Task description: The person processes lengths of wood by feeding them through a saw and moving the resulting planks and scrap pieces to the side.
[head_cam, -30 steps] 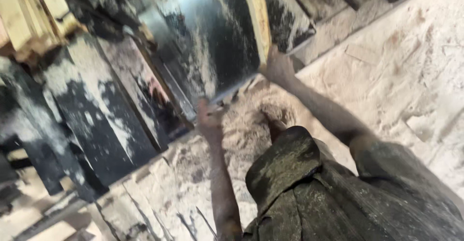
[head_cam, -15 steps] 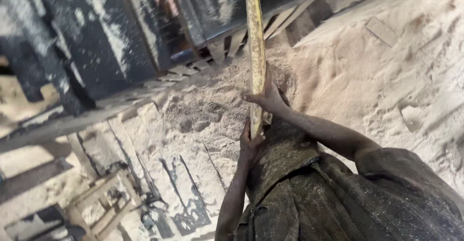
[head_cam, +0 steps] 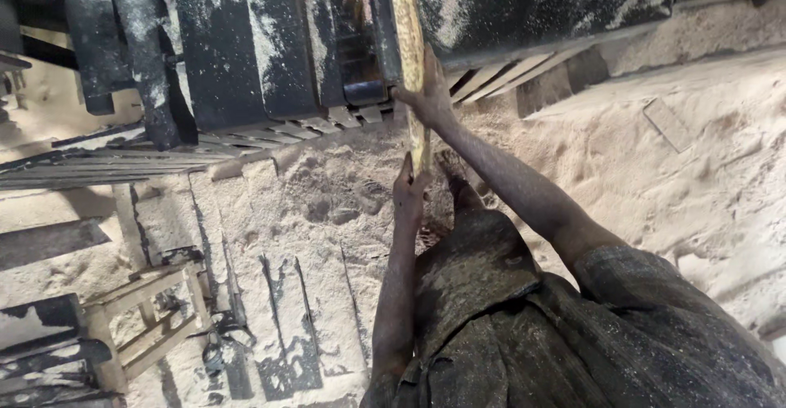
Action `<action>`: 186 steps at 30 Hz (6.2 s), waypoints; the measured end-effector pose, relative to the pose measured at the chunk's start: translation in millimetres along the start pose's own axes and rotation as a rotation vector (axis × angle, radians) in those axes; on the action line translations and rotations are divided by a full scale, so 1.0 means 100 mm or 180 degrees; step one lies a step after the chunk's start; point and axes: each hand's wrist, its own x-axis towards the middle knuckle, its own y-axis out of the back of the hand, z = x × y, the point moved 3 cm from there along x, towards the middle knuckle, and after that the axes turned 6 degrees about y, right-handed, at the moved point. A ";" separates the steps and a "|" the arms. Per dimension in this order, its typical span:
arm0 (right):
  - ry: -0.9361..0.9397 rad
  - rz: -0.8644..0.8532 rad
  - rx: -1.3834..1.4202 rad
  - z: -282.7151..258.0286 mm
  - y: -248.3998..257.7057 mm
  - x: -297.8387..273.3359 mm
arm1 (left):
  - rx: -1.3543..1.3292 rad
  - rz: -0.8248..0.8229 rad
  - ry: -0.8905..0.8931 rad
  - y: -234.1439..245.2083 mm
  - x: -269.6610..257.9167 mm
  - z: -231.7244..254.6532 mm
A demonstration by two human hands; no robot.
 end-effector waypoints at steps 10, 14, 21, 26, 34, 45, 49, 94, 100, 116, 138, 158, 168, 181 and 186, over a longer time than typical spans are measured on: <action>0.0129 0.0343 0.0220 0.07 -0.18 0.90 | 0.2877 0.1279 -0.1844 0.10 0.66 0.47; -0.0653 0.0376 0.0239 0.07 -0.18 1.24 | 0.3245 0.1380 -0.1805 0.09 0.95 0.75; 0.0233 0.0593 -0.0268 0.53 -0.29 1.89 | 0.3640 0.1094 -0.1259 0.03 1.36 1.15; 0.0092 0.0649 0.0224 0.52 -0.27 2.23 | 0.3857 0.1082 -0.1279 0.01 1.60 1.32; 0.0529 0.1057 0.0425 0.76 -0.34 2.95 | 0.3844 0.1047 -0.1267 -0.05 1.95 1.69; 0.0168 0.0467 -0.0302 0.74 -0.35 2.61 | 0.3222 0.1070 -0.1629 0.24 2.02 1.55; -0.0265 -0.0305 0.0160 0.63 -0.33 1.15 | 0.2932 0.1185 -0.2024 0.34 1.86 1.30; 0.0441 0.1279 -0.2638 0.98 1.01 -0.59 | 0.1970 -0.0453 -0.1725 -0.76 0.91 0.74; 0.0545 -0.1083 -0.1759 0.65 0.68 -2.37 | 0.2203 -0.0355 -0.1039 -0.25 -0.20 -0.60; 0.1425 -0.1395 -0.1721 0.36 0.39 -1.09 | 0.2074 0.0606 -0.1963 0.38 0.19 -0.05; 0.0453 -0.0670 -0.1919 0.26 0.60 1.82 | 0.3751 0.1703 -0.1983 -0.03 2.90 2.17; -0.1705 0.0307 0.3564 1.16 1.22 -1.09 | 0.0092 -0.1234 -0.0559 -0.68 0.27 0.87; -0.0570 0.0228 0.1558 0.95 0.97 -2.45 | 0.1184 -0.1604 -0.1346 -0.64 -0.92 0.31; -0.0353 0.1076 0.3481 0.81 2.02 0.96 | 0.0848 -0.0203 -0.0882 -0.21 -0.72 -0.08; -0.1084 -0.0048 0.2406 0.54 2.15 1.05 | 0.0860 0.0061 -0.0507 -0.20 -0.14 -0.31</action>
